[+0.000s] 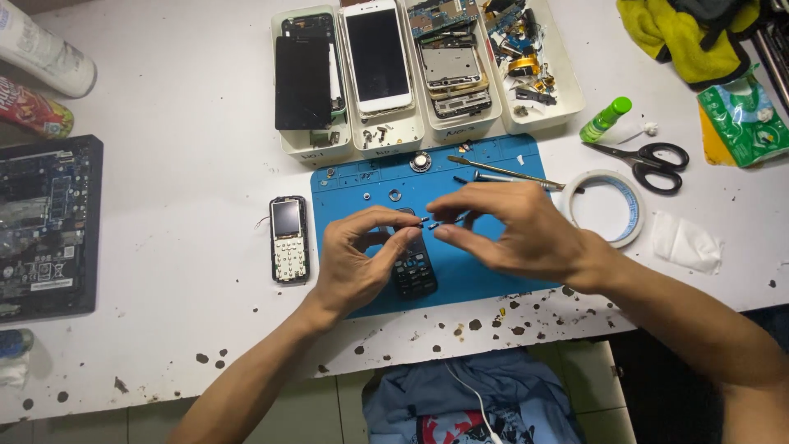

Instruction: Repairing a mobile phone by applying adhesive tape and assembling internal components on a repair mat.

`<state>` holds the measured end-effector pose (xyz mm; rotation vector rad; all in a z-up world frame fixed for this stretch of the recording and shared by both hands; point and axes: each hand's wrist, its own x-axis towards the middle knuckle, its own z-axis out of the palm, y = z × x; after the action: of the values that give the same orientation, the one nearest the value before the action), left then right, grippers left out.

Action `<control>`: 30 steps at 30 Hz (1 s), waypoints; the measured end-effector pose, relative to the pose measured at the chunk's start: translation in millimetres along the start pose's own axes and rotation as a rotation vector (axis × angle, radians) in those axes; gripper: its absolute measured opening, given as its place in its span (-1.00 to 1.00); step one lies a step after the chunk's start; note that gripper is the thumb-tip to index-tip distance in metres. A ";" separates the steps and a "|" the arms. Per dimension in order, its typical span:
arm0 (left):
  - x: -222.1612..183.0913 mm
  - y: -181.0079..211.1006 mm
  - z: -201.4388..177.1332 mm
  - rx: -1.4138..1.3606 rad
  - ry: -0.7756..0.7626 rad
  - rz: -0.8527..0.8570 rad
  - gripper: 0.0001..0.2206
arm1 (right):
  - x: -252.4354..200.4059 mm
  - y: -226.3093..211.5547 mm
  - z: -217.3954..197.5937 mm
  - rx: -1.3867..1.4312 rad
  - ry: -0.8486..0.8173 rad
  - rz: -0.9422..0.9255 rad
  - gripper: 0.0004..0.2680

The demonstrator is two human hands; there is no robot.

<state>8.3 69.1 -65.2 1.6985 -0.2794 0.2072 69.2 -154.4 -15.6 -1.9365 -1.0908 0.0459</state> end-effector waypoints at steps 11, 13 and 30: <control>-1.9 -3.2 0.9 -0.015 0.037 0.013 -0.90 | 3.3 10.5 22.9 0.162 0.062 0.039 -0.90; -0.7 -4.5 -0.2 -0.027 -0.006 -0.008 -0.91 | 2.4 10.5 23.8 0.087 0.043 -0.115 -0.85; -5.7 0.7 7.5 -0.104 -0.018 -0.024 -0.85 | -16.2 45.0 41.5 0.045 0.062 -0.223 -0.92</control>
<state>2.5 61.9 -67.3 1.6001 -0.2786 0.1573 72.1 -147.6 -78.4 -1.7548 -1.2464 -0.1111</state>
